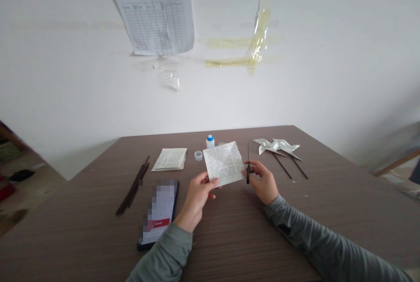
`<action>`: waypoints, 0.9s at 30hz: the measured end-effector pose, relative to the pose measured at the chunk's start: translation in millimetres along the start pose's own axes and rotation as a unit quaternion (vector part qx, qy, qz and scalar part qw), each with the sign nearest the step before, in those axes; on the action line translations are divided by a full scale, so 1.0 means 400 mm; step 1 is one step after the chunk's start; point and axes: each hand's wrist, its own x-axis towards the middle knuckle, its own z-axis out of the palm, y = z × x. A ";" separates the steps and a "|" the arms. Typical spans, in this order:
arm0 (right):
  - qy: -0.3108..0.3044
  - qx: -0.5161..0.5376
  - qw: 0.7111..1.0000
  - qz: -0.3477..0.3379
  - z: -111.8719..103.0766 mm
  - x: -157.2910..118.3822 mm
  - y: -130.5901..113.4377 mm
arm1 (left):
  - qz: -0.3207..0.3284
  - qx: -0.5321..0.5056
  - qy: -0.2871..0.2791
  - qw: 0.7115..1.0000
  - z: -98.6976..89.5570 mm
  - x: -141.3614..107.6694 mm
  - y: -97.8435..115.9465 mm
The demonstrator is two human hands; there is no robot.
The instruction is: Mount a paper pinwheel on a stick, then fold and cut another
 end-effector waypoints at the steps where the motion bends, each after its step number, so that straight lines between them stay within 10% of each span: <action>1: -0.002 0.000 1.000 0.000 -0.001 0.000 0.001 | 0.001 0.001 0.002 1.000 0.000 0.001 0.001; 17: -0.086 0.021 0.996 0.017 -0.008 0.005 0.008 | 0.040 -0.005 0.051 0.998 -0.009 0.015 -0.006; 27: -0.035 0.072 0.996 0.050 -0.001 0.004 0.000 | -0.022 -0.033 0.000 0.999 0.016 -0.007 -0.015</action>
